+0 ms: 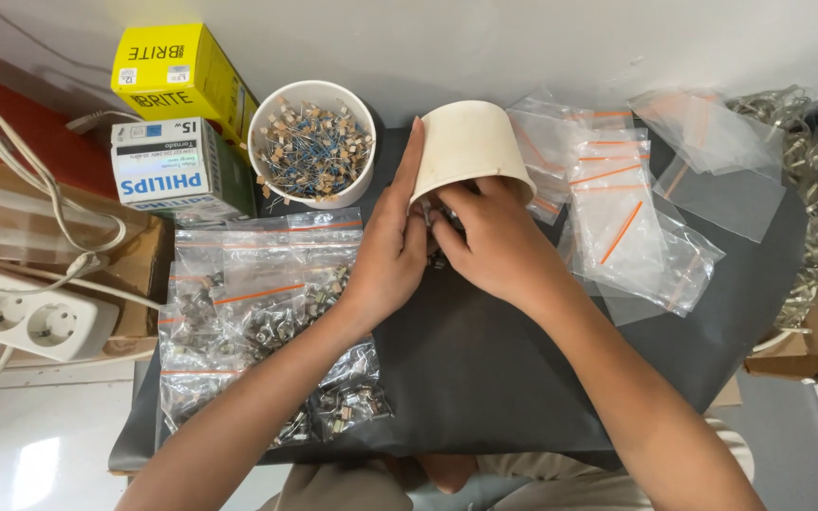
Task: Sorting small electronic components from a container and placing them into small plastic zip-lock bags.
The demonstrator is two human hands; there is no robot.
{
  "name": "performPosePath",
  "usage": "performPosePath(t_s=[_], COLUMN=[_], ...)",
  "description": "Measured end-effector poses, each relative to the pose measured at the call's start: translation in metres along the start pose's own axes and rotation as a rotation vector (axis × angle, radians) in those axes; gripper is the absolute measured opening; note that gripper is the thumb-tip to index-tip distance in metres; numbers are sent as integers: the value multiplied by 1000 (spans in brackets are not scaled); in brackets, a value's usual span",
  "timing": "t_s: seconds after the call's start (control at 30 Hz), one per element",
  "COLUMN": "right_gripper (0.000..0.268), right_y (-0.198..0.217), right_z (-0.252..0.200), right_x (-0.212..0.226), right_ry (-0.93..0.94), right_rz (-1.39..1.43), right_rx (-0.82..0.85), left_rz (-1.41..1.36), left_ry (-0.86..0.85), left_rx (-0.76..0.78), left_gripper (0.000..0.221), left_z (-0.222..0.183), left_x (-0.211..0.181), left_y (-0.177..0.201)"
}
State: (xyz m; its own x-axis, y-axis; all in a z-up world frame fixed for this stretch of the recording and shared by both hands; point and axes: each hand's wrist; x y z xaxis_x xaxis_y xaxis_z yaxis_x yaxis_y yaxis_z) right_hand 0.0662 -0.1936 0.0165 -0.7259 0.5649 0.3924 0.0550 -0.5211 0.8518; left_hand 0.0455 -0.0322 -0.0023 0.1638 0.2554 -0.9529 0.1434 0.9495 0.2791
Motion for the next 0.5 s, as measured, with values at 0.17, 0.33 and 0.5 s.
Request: performPosePath(t_s=[0.17, 0.33, 0.5], right_gripper=[29, 29, 53], right_y=[6, 23, 8], right_z=[-8, -7, -8], right_x=[-3, 5, -3], right_ry=[25, -29, -217], right_rz=[40, 94, 34], right_rx=[35, 13, 56], left_rz=[31, -22, 70], left_ry=[-3, 35, 77], left_rx=[-25, -41, -48], left_gripper=[71, 69, 73], left_z=[-3, -6, -8], left_x=[-6, -14, -2], left_y=[3, 10, 7])
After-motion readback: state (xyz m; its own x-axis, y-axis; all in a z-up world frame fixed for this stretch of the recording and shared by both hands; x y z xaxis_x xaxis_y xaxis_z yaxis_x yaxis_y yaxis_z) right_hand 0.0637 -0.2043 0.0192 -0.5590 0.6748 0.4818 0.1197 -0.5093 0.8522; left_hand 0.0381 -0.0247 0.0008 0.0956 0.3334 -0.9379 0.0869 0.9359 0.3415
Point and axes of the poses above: each hand's wrist, its own z-axis towards the middle knuckle, its own y-axis out of the back of the hand, x = y × z, and after that the axes turned 13 degrees about y, right-handed
